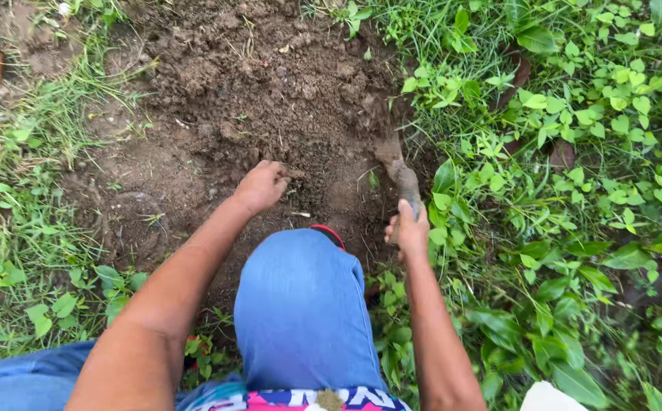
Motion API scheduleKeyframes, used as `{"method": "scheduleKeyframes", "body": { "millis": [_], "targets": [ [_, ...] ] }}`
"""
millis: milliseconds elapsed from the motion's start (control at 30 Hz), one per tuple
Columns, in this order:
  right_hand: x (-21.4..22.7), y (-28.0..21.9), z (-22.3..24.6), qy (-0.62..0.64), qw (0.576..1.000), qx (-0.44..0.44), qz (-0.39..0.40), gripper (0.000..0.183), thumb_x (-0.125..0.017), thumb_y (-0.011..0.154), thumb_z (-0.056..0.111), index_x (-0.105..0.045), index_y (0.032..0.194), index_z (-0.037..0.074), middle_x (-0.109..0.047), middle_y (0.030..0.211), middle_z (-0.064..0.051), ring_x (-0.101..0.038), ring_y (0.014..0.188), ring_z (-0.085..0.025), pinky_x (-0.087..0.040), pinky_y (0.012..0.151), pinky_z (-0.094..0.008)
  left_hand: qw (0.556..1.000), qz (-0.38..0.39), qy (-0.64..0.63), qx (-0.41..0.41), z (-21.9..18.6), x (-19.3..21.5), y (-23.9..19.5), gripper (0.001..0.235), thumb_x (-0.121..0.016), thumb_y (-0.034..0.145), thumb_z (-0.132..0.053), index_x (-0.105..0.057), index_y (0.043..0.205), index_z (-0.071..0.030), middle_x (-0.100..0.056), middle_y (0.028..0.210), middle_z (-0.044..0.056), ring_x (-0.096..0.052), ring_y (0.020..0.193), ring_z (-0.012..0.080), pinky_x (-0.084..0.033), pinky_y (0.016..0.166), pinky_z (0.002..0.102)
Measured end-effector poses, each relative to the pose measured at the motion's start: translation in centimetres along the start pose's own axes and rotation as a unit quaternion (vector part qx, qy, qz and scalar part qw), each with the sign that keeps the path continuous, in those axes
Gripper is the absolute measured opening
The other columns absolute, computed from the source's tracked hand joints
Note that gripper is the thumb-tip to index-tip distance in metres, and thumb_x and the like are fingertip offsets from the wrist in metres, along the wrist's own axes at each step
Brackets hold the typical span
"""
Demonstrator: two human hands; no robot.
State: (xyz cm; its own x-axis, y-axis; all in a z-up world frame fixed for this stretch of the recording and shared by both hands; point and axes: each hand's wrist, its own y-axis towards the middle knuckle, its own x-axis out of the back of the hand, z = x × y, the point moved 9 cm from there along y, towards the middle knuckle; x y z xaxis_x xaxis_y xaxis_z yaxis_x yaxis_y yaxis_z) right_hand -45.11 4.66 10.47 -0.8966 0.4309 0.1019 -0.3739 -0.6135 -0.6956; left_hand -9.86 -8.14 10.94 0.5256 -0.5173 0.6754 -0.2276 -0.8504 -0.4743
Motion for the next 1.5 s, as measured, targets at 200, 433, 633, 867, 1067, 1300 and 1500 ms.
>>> {"method": "scheduleKeyframes", "body": {
  "millis": [200, 433, 633, 867, 1067, 1300, 1500],
  "targets": [
    [1.1, -7.9, 8.7, -0.197, 0.967, 0.155, 0.035, 0.059, -0.064, 0.096, 0.024, -0.044, 0.151, 0.016, -0.057, 0.07, 0.001, -0.051, 0.048, -0.01, -0.044, 0.043, -0.029, 0.993, 0.028, 0.025, -0.108, -3.2, -4.2, -0.3, 0.041, -0.07, 0.09, -0.027, -0.063, 0.124, -0.005, -0.056, 0.124, 0.023, -0.058, 0.114, 0.0432, -0.048, 0.097, 0.049],
    [5.0, -11.7, 3.0, -0.016, 0.991, -0.117, 0.055, 0.047, -0.062, 0.095, 0.033, -0.046, 0.135, 0.016, -0.055, 0.069, -0.003, -0.052, 0.047, -0.015, -0.045, 0.039, -0.033, 0.999, 0.009, 0.04, 0.017, 2.4, 0.4, -0.7, 0.032, -0.067, 0.094, -0.029, -0.066, 0.118, -0.008, -0.057, 0.123, 0.021, -0.06, 0.112, 0.0432, -0.05, 0.098, 0.05],
    [-1.0, -5.4, -4.7, -0.076, 0.997, 0.004, 0.005, 0.06, -0.064, 0.099, 0.038, -0.04, 0.146, 0.01, -0.06, 0.069, -0.006, -0.06, 0.049, -0.021, -0.048, 0.043, -0.035, 0.997, 0.024, 0.025, -0.071, -0.6, -2.2, -1.7, 0.036, -0.068, 0.092, -0.029, -0.066, 0.121, -0.008, -0.058, 0.12, 0.021, -0.061, 0.113, 0.0415, -0.051, 0.097, 0.049],
    [5.5, -14.3, 4.0, -0.295, 0.955, 0.036, -0.007, 0.073, -0.064, 0.092, 0.029, -0.034, 0.159, 0.025, -0.064, 0.069, -0.004, -0.06, 0.051, -0.014, -0.047, 0.045, -0.032, 0.996, 0.043, 0.04, -0.063, -1.8, -0.6, -1.8, 0.034, -0.066, 0.092, -0.026, -0.064, 0.122, -0.009, -0.056, 0.126, 0.019, -0.061, 0.113, 0.0404, -0.05, 0.097, 0.049],
    [1.7, -12.9, -2.2, 0.034, 0.982, -0.16, 0.091, 0.043, -0.061, 0.097, 0.035, -0.046, 0.136, 0.024, -0.051, 0.065, -0.002, -0.043, 0.043, -0.012, -0.037, 0.037, -0.031, 0.997, 0.005, 0.071, -0.039, 1.1, 0.9, -2.2, 0.039, -0.069, 0.09, -0.027, -0.066, 0.125, -0.012, -0.056, 0.127, 0.017, -0.06, 0.117, 0.038, -0.05, 0.101, 0.047],
    [-1.3, -10.6, -0.7, -0.331, 0.926, 0.177, 0.033, 0.063, -0.066, 0.094, 0.033, -0.043, 0.15, 0.016, -0.065, 0.078, -0.001, -0.059, 0.058, -0.011, -0.049, 0.052, -0.03, 0.954, 0.08, 0.156, -0.244, -6.5, -6.4, -3.4, 0.06, -0.078, 0.074, -0.026, -0.065, 0.132, -0.019, -0.041, 0.154, 0.013, -0.041, 0.136, 0.0401, -0.041, 0.104, 0.056],
    [7.3, -14.0, 2.8, -0.09, 0.994, -0.059, -0.002, 0.054, -0.058, 0.096, 0.026, -0.041, 0.146, 0.014, -0.053, 0.067, -0.003, -0.052, 0.047, -0.016, -0.044, 0.04, -0.034, 0.951, 0.105, 0.264, -0.121, -1.4, -4.5, -1.9, 0.054, -0.077, 0.081, -0.034, -0.065, 0.132, -0.02, -0.031, 0.162, 0.008, -0.035, 0.145, 0.0391, -0.039, 0.111, 0.056]
  ]
}}
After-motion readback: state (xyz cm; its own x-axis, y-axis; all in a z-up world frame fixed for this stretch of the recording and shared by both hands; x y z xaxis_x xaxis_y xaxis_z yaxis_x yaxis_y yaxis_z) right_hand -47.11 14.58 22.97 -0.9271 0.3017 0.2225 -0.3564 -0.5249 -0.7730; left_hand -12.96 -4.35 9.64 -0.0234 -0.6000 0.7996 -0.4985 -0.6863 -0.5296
